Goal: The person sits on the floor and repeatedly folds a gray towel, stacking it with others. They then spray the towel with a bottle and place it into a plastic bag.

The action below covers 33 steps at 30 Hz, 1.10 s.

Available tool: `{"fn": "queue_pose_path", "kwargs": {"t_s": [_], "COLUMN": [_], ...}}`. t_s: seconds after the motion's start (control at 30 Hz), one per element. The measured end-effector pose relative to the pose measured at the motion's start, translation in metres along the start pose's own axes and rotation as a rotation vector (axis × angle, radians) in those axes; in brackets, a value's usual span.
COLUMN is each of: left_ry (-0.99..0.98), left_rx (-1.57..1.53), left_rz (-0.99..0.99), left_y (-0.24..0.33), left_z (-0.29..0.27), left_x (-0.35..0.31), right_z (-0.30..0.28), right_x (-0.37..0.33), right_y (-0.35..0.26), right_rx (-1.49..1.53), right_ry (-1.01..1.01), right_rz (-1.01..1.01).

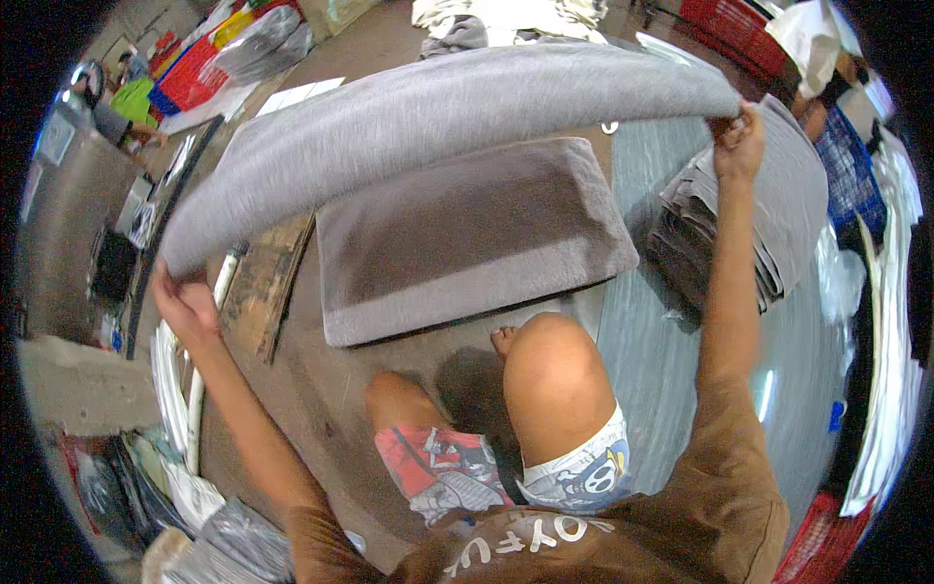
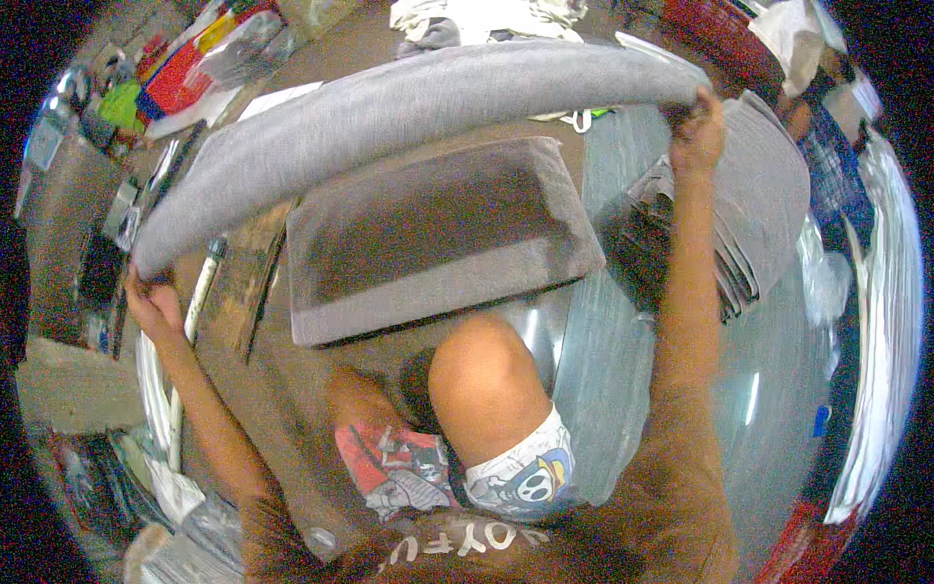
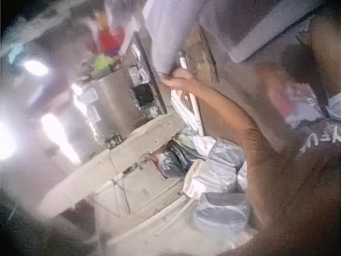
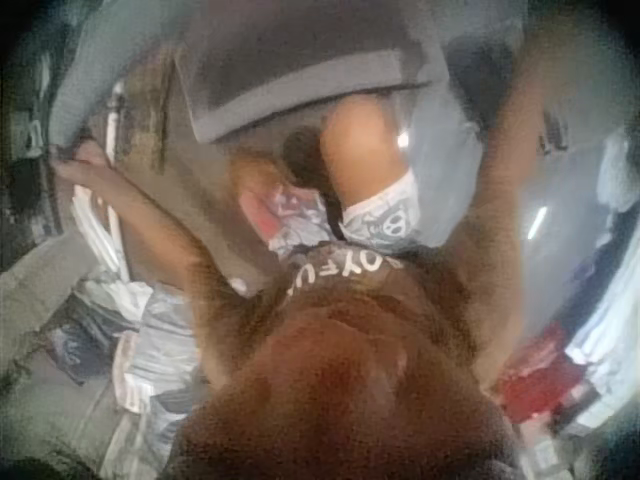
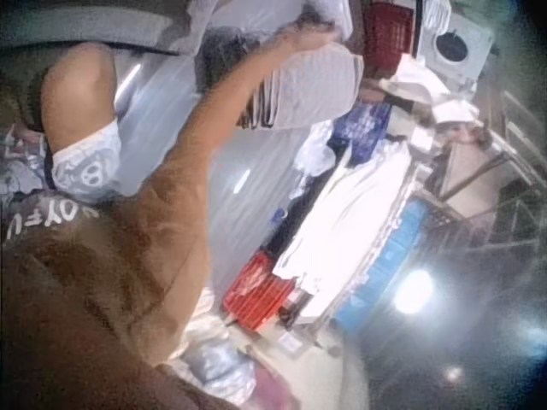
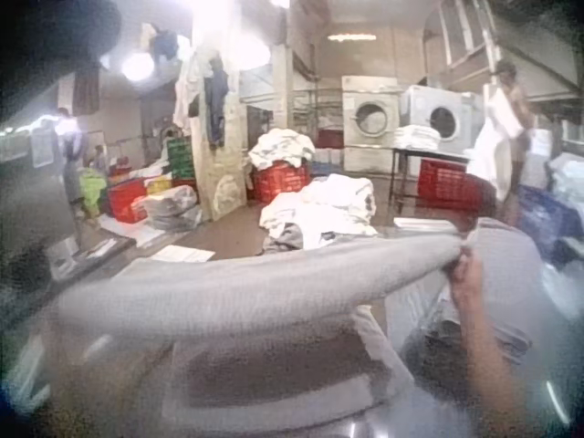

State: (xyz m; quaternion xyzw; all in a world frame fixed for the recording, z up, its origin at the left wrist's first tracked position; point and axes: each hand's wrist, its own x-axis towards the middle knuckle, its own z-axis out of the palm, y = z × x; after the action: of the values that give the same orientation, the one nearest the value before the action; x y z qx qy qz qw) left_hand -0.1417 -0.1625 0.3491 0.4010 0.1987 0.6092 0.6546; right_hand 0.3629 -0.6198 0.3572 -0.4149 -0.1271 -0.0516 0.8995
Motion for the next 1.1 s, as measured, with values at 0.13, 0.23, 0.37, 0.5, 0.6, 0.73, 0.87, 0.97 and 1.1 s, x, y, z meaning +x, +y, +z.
{"fn": "queue_pose_path", "kwargs": {"t_s": [0.13,0.23,0.37,0.5,0.6,0.73,0.87,0.97,1.1], "left_ry": [-0.001,0.125,0.164,0.221,0.142,0.201,0.263,0.24,0.207], "left_rx": [0.009,0.018,0.346,0.399,0.455,0.424,0.303,0.293,0.633], "left_rz": [-0.245,-0.723,-0.903,-0.956,-0.879,-0.649,-0.702,-0.866,-0.729], "left_y": [-0.076,-0.16,-0.175,-0.198,-0.205,-0.195,-0.176,-0.238,-0.189], "left_z": [-0.126,-0.158,-0.193,-0.173,-0.199,-0.189,-0.221,-0.184,-0.219], "left_x": [-0.039,-0.108,-0.136,-0.123,-0.097,-0.107,-0.12,-0.144,-0.132], "right_z": [-0.102,-0.21,-0.203,-0.219,-0.214,-0.203,-0.2,-0.31,-0.223], "right_x": [-0.034,-0.107,-0.162,-0.125,-0.107,-0.111,-0.138,-0.143,-0.154], "right_y": [0.108,0.179,0.199,0.182,0.193,0.183,0.21,0.199,0.186], "right_rx": [0.045,-0.034,-0.167,-0.441,-0.565,-0.519,-0.314,-0.328,-0.535], "right_ry": [0.149,0.35,0.242,0.259,0.203,0.251,0.353,0.469,0.352], "right_rz": [0.147,0.586,0.658,0.724,0.708,0.437,0.442,0.473,0.58]}}
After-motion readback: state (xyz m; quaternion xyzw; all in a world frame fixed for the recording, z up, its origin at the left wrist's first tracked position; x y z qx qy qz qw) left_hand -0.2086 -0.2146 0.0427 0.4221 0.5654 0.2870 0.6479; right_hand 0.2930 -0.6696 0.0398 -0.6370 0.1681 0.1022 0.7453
